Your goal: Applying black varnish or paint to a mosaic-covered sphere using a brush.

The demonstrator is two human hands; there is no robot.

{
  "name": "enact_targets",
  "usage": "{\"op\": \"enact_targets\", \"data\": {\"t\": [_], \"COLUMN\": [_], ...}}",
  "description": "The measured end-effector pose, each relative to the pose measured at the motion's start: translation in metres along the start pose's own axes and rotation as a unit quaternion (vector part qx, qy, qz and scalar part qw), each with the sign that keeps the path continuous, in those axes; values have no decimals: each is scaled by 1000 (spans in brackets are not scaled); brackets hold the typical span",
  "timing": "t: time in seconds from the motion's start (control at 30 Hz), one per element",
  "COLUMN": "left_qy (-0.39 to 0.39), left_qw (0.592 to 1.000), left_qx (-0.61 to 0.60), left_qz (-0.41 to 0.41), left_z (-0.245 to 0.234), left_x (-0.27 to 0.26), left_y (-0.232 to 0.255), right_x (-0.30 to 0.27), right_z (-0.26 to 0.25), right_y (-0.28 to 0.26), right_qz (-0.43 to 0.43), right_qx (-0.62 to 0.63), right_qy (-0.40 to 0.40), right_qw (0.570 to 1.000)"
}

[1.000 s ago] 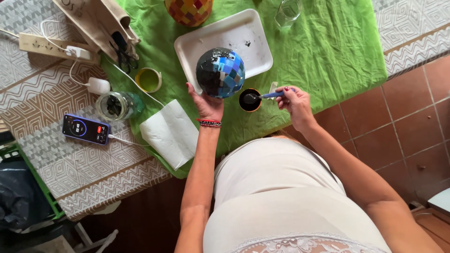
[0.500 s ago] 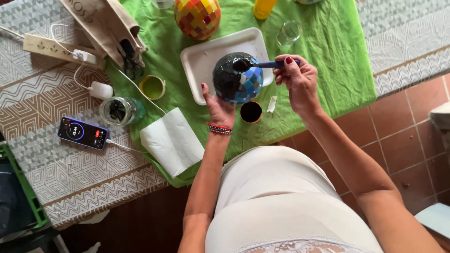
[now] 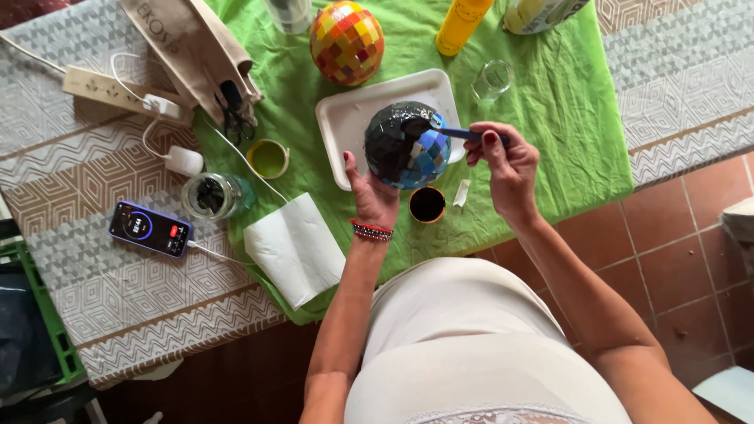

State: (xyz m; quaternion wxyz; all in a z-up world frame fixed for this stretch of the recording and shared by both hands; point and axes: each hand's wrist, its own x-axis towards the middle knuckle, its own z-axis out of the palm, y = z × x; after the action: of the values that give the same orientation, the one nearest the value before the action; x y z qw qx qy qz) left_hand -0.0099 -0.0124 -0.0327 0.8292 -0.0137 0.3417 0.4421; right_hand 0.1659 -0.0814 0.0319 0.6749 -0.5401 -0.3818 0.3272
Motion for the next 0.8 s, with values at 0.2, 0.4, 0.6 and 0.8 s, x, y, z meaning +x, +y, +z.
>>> {"op": "enact_targets", "data": {"t": [0.2, 0.4, 0.6, 0.8], "left_qy": [-4, -15, -11, -2], "left_qw": [1000, 999, 998, 993], "left_qx": [-24, -27, -39, -88], "left_qz": [11, 38, 57, 75], "left_z": [11, 30, 37, 35], "left_x": [-3, -13, -19, -18], "left_y": [4, 1, -13, -26], "right_x": [4, 17, 33, 36], "right_z": [1, -13, -28, -35], "right_y": [-15, -27, -31, -40], "right_qz": [-52, -91, -131, -184], "right_qx": [-37, -39, -45, -58], "right_qy": [-30, -79, -111, -140], "right_qw": [997, 992, 984, 971]}}
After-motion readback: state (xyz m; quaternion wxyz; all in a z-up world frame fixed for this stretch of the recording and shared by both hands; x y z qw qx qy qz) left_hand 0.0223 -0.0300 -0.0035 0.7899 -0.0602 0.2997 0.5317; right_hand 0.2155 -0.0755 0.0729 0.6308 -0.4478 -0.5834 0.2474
